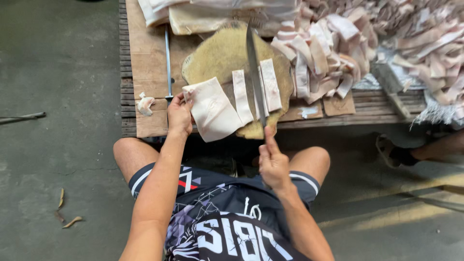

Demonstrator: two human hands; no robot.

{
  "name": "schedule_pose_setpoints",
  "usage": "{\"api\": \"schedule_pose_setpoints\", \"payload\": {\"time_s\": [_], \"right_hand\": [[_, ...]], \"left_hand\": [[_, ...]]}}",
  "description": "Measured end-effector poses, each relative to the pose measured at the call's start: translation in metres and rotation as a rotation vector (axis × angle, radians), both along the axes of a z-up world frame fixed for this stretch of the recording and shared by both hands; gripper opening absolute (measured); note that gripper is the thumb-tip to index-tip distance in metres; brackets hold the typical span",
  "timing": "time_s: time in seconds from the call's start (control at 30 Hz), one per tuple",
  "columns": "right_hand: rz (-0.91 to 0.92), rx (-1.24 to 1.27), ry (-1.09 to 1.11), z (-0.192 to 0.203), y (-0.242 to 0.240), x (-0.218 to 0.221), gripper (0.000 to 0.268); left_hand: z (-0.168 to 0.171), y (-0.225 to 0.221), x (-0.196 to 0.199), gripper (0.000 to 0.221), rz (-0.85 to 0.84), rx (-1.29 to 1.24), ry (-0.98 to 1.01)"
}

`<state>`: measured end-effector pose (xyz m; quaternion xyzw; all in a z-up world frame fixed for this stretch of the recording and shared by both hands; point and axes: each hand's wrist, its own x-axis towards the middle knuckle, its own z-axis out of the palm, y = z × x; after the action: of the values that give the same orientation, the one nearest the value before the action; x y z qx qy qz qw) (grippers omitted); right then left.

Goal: The person sits on the floor and uses a large knife to slice sheets of pork skin into thin strips on a wooden cutting board. The person repeatedly folds the skin, cuts it into strips, and moves the cut pieces aside.

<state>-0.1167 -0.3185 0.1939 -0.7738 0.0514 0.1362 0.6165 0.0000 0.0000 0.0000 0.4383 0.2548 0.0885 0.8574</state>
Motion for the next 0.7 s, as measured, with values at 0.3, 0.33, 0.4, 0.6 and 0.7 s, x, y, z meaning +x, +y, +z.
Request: {"api": "schedule_pose_setpoints", "payload": {"time_s": [0.3, 0.33, 0.4, 0.6, 0.7], "right_hand": [[0.206, -0.389, -0.516, -0.008, 0.019, -0.015, 0.061], [0.202, -0.447, -0.342, -0.009, 0.017, -0.018, 0.062], [0.211, -0.538, -0.014, -0.014, 0.013, -0.017, 0.063], [0.14, -0.612, -0.52, -0.024, -0.028, 0.012, 0.063], [-0.05, -0.306, 0.231, -0.022, -0.04, 0.038, 0.064]], "left_hand": [[0.073, -0.004, -0.007, 0.028, -0.039, -0.047, 0.141], [0.078, -0.007, -0.006, 0.029, -0.016, -0.076, 0.154], [0.09, -0.008, 0.001, 0.032, 0.052, -0.119, 0.16], [0.137, -0.064, 0.013, 0.041, 0.181, -0.406, 0.221], [0.16, -0.094, 0.002, 0.053, 0.184, -0.506, 0.142]]}}
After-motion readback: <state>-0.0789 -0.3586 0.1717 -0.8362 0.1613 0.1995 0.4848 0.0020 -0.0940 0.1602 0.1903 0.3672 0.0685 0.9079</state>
